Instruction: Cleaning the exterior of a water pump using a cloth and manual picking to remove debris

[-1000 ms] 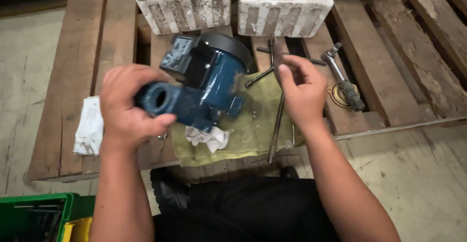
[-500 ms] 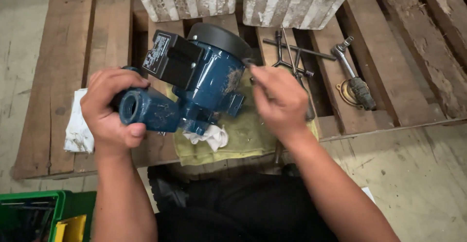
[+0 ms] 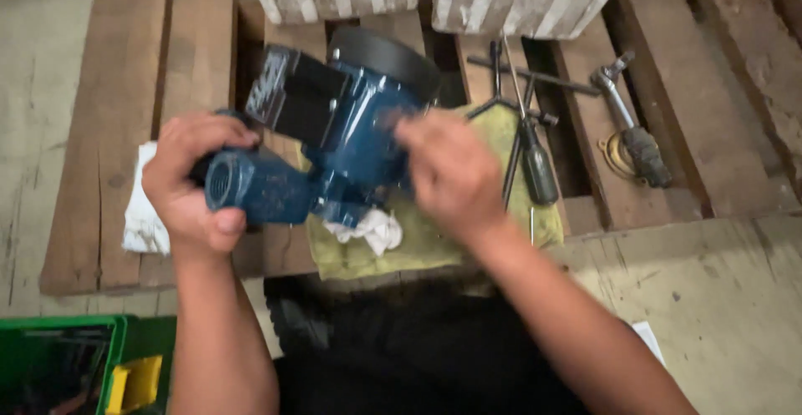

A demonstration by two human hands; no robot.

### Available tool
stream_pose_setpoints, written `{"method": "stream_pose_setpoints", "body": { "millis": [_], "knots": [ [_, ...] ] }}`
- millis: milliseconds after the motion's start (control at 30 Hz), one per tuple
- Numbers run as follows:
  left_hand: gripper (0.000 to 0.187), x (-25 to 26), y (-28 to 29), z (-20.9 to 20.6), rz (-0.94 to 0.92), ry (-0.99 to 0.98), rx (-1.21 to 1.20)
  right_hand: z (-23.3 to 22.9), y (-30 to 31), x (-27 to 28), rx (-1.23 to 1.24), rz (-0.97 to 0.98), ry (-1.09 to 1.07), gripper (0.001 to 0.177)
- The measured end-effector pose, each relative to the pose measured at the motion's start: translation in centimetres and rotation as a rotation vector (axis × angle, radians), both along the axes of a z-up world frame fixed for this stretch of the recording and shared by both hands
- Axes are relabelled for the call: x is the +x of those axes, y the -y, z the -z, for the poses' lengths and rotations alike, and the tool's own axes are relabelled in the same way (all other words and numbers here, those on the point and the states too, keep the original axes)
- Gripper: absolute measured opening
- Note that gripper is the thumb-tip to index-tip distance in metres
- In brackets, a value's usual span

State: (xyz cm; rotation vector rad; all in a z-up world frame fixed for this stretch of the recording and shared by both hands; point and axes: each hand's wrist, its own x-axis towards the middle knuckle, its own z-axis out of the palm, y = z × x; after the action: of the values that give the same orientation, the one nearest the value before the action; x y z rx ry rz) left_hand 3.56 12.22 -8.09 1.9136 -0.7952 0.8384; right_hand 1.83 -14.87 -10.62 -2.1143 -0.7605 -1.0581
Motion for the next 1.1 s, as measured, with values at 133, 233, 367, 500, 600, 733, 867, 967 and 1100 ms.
{"method": "stream_pose_setpoints", "body": {
  "millis": [133,233,367,500,600,733,867,967,1100],
  "knots": [
    [0.077,0.2,0.2,0.0,-0.005,-0.032,-0.032,0.4,-0.4,-0.1,-0.109,-0.016,-0.027,0.032],
    [0.076,0.1,0.2,-0.1,0.0,-0.007,-0.015,-0.9,0.3,1.0,0.025,0.048,-0.013,0.019],
    [0.074,0.2,0.2,-0.3,-0.005,0.012,-0.007,0.2,-0.5,-0.5,-0.081,-0.027,-0.002,0.038],
    [0.074,-0.2,0.3,-0.4,-0.002,0.012,0.02,-0.1,0.3,0.9,-0.073,-0.004,-0.019,0.027],
    [0.076,-0.2,0.5,-0.6,-0.007,0.026,0.019,0.8,0.2,0.0,-0.065,0.014,0.001,0.032],
    [0.076,-0.3,0.6,-0.8,-0.023,0.044,0.044,0.0,0.7,-0.4,-0.19,0.05,-0.007,0.029],
    [0.074,-0.4,0.4,-0.8,-0.015,0.05,0.054,0.1,0.4,0.7,-0.046,0.051,0.032,0.02],
    [0.075,-0.5,0.6,-0.9,-0.016,0.026,0.016,1.5,0.0,-0.4,-0.091,-0.057,0.013,0.039],
    [0.075,-0.6,0.5,-1.1,-0.012,0.026,0.039,0.0,0.6,0.6,-0.097,0.087,0.016,0.026]
  ]
}}
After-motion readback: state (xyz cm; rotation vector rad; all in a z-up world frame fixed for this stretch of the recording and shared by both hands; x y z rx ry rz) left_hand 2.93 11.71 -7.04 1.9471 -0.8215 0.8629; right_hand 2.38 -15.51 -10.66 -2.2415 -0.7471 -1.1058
